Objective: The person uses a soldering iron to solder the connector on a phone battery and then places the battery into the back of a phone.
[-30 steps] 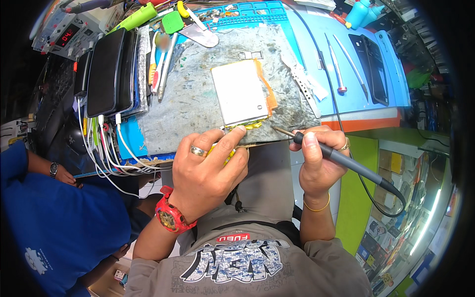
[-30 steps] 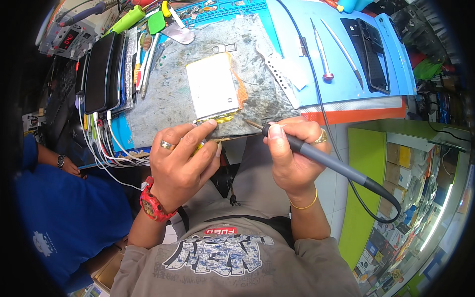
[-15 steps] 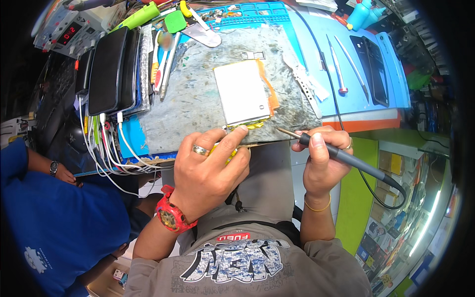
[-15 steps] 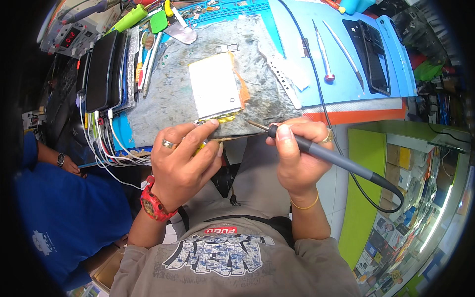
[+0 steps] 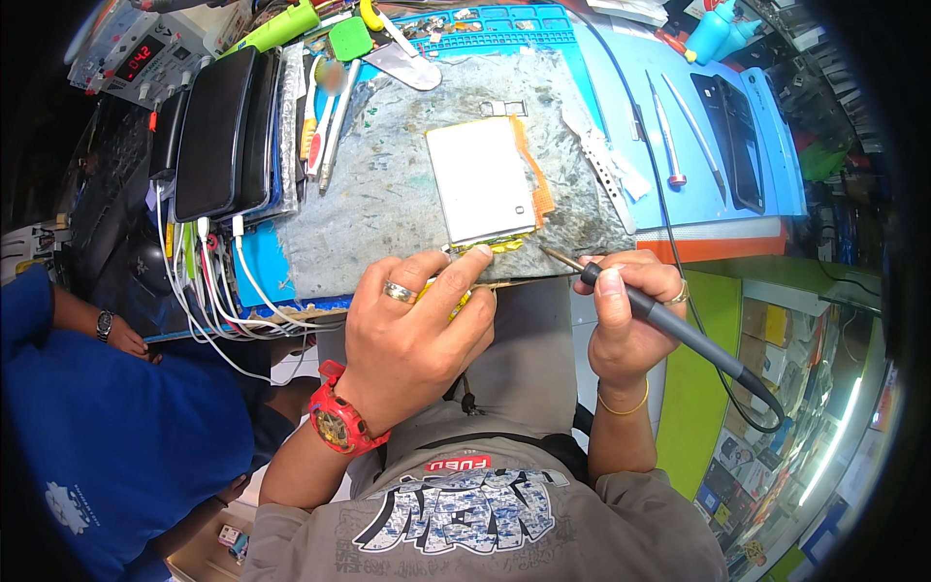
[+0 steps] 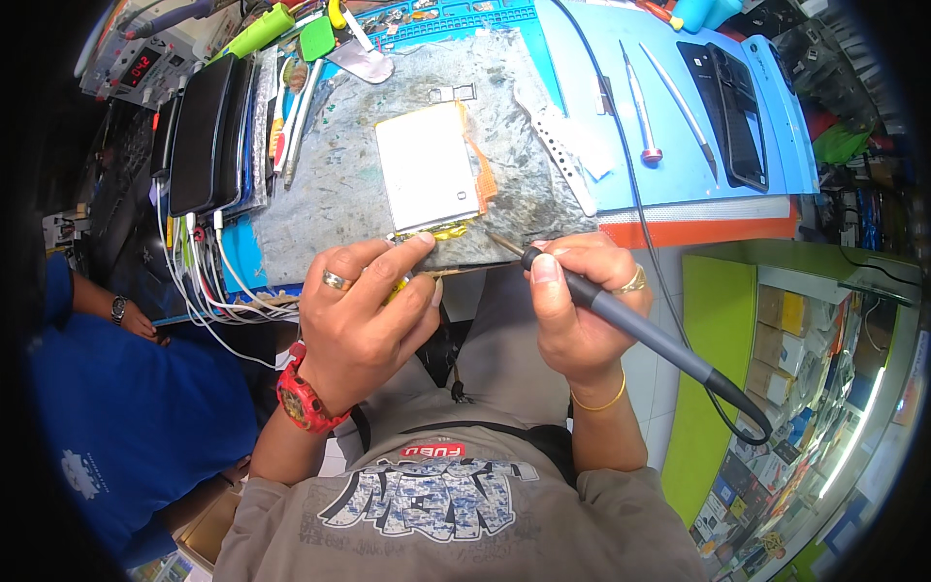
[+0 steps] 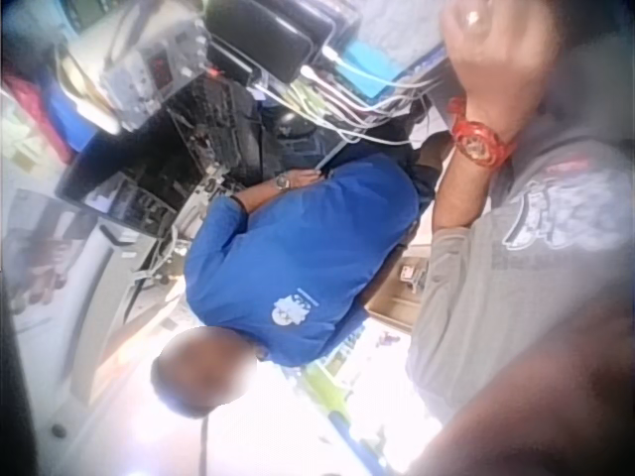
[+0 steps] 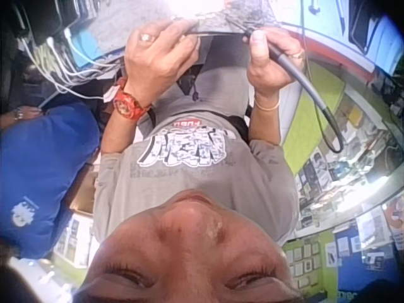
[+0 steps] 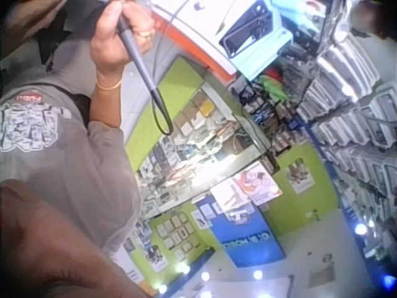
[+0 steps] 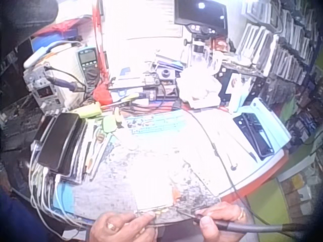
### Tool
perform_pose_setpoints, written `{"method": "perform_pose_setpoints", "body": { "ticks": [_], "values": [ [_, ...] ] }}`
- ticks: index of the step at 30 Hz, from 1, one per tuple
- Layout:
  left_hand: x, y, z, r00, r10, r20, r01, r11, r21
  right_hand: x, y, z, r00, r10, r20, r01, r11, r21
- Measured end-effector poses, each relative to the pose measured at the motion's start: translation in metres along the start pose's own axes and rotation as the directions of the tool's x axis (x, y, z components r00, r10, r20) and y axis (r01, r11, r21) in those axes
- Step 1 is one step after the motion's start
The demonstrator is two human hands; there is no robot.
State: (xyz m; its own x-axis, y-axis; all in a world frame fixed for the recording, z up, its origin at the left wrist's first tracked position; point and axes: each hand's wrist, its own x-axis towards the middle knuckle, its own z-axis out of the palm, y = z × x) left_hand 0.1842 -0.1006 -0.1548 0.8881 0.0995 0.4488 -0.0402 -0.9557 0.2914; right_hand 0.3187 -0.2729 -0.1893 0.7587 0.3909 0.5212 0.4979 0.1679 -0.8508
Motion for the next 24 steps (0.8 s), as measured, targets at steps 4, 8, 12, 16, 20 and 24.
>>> {"method": "perform_pose_setpoints", "body": {
  "ticks": [4, 8, 12, 16, 20, 24],
  "values": [
    [0.0002, 0.0003, 0.0003, 1.000, 0.000, 0.000, 0.000, 1.000, -0.001, -0.0003, -0.0002, -0.0003, 1.000, 0.013, 0.003, -0.013, 1.000, 0.004],
    [0.0001, 0.0003, 0.0005, 1.000, 0.001, -0.001, -0.001, 1.000, -0.001, -0.0004, -0.0035, -0.0001, 0.997, 0.070, -0.015, -0.070, 0.997, 0.040],
    [-0.0007, 0.0004, 0.0010, 1.000, 0.001, -0.003, -0.001, 1.000, 0.001, 0.0008, -0.0037, -0.0006, 0.997, 0.079, -0.012, -0.078, 0.995, 0.058],
    [-0.0003, 0.0007, 0.0005, 1.000, -0.003, -0.009, 0.003, 1.000, 0.006, -0.0001, -0.0054, -0.0018, 0.992, 0.125, -0.023, -0.122, 0.988, 0.090],
    [-0.0001, 0.0006, 0.0003, 1.000, -0.006, -0.016, 0.006, 1.000, -0.001, 0.0000, -0.0060, -0.0034, 0.988, 0.154, -0.025, -0.151, 0.982, 0.114],
    [0.0001, 0.0006, -0.0003, 1.000, -0.008, -0.007, 0.008, 1.000, 0.000, -0.0004, -0.0050, -0.0032, 0.987, 0.156, -0.033, -0.150, 0.979, 0.138]
  ]
}}
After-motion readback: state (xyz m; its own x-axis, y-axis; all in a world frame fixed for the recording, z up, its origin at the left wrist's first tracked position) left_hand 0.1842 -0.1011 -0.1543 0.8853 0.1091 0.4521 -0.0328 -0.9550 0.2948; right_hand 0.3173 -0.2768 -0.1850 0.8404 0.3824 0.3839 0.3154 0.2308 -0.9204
